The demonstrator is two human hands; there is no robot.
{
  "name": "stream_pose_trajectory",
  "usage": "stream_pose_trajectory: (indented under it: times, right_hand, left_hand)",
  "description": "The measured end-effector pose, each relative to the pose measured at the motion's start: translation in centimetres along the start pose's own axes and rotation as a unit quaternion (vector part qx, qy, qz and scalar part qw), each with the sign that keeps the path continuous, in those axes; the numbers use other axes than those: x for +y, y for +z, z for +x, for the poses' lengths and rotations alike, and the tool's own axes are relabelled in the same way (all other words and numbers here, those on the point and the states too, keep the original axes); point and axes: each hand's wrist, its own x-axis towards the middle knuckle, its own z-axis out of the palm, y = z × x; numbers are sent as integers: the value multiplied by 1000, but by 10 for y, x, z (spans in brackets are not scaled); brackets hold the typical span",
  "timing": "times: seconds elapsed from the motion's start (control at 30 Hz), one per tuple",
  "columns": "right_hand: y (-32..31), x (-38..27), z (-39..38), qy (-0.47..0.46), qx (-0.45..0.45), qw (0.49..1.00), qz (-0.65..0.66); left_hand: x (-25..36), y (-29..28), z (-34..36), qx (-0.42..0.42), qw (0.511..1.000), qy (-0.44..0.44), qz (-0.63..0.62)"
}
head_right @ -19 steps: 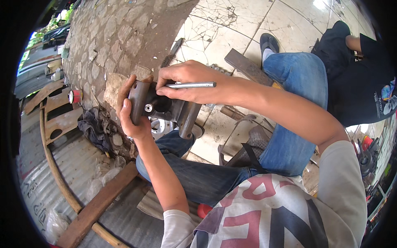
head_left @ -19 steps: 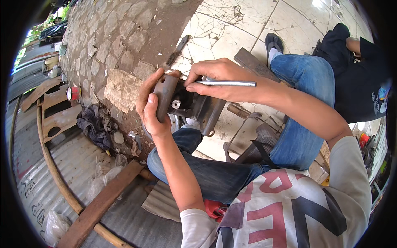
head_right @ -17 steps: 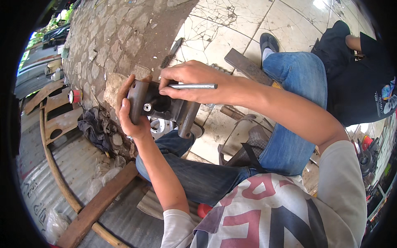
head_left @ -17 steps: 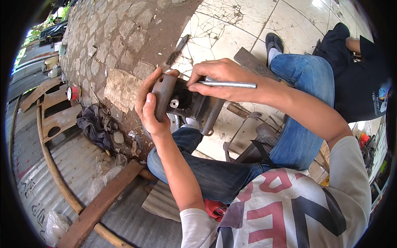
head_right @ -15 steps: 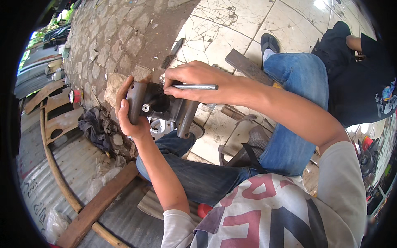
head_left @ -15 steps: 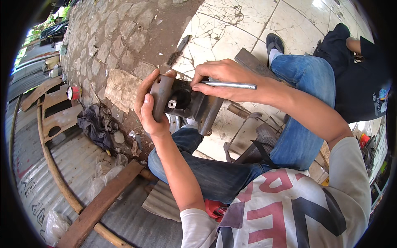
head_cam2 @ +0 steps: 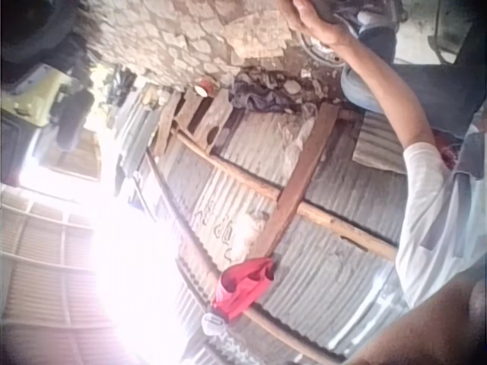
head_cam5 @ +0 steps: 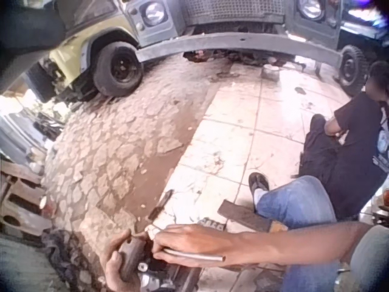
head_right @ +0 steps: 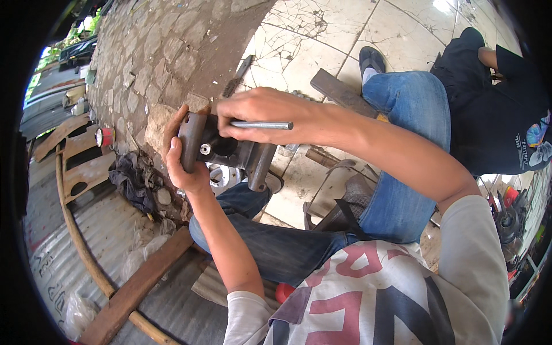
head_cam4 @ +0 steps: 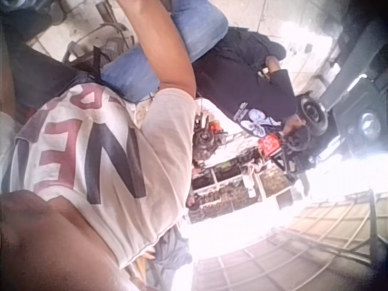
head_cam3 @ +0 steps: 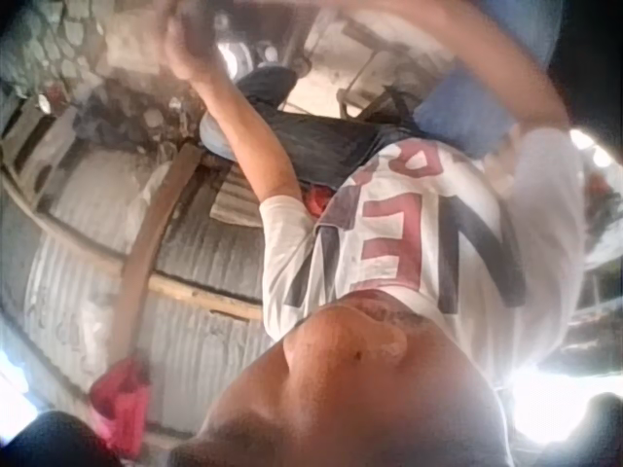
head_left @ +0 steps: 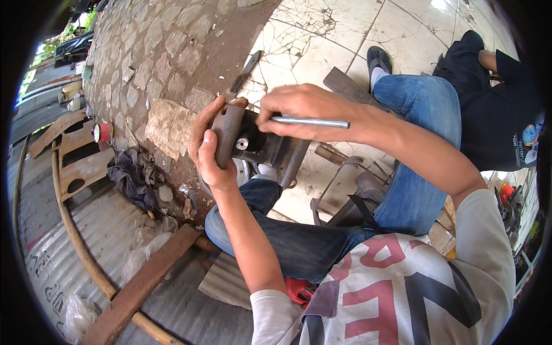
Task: The person sits on the floor and uses a metal tool to scrape and clean the interior of a mechanical housing component. They repeatedly rotate the part and apply the tool to different internal surfaces.
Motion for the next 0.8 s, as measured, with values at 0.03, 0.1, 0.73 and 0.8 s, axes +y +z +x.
stream_pose_trajectory:
  times: [0.03,0.1,0.73,0.8]
  right_hand:
    - [-1,2,-2,3,-16,1000,-1]
    - [-3,0,-4,-6,-13,1000,-11]
    - [-4,4,3,16,13,1000,18]
    - [-5,4,4,31,7,999,24]
  left_hand:
    - [0,-1,1,13,1000,8,1]
    - [-11,-13,0,7,1000,-7,-8]
    - [-11,-17,-1,-27,999,-21,-2]
    - [-9,-18,-2,-23,999,-29,-4]
